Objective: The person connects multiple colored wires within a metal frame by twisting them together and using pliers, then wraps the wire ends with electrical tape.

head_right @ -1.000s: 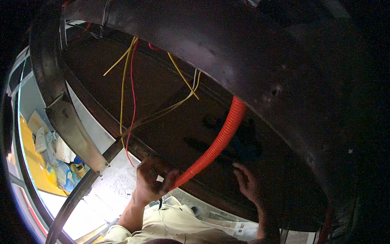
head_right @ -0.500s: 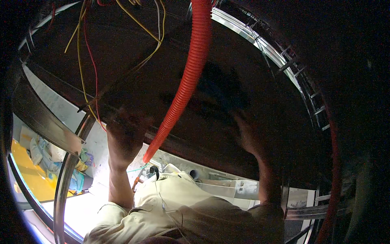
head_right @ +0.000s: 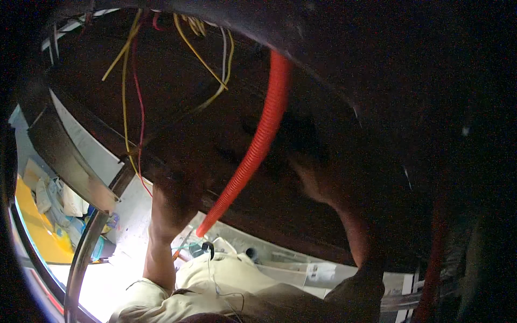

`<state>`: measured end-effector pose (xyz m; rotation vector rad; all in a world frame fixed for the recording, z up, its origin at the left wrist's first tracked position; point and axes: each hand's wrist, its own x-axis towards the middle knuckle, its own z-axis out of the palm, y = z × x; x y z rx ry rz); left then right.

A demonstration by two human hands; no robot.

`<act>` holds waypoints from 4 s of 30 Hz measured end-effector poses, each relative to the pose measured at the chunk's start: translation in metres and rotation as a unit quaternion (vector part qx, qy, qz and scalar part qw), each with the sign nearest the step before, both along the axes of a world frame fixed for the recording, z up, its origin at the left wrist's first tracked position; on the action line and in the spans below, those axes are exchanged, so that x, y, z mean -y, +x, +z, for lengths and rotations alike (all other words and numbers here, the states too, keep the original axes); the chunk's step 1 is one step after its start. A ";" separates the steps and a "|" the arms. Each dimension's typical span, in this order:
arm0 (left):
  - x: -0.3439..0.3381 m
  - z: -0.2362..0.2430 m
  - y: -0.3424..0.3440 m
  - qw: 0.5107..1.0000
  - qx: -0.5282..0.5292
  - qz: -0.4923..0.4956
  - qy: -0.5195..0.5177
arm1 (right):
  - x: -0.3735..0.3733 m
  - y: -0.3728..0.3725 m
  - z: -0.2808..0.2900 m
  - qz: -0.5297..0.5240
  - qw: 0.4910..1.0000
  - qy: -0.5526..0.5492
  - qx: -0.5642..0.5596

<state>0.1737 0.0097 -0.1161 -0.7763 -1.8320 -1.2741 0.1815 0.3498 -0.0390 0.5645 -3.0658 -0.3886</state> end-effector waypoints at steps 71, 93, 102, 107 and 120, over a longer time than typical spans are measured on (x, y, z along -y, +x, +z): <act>-0.015 0.134 -0.096 0.861 0.046 -0.267 0.431 | 0.085 0.002 0.076 -0.063 0.932 -0.054 -0.354; -0.019 0.131 -0.099 0.863 0.028 -0.248 0.439 | 0.107 -0.012 0.087 0.035 0.901 -0.156 -0.404; -0.019 0.132 -0.099 0.870 0.022 -0.232 0.434 | 0.117 -0.004 0.093 0.015 0.890 -0.049 -0.454; -0.020 0.132 -0.099 0.863 0.029 -0.238 0.445 | 0.122 -0.001 0.096 0.049 0.898 -0.099 -0.427; -0.020 0.132 -0.100 0.856 0.034 -0.249 0.452 | 0.111 -0.004 0.095 0.007 0.906 -0.159 -0.392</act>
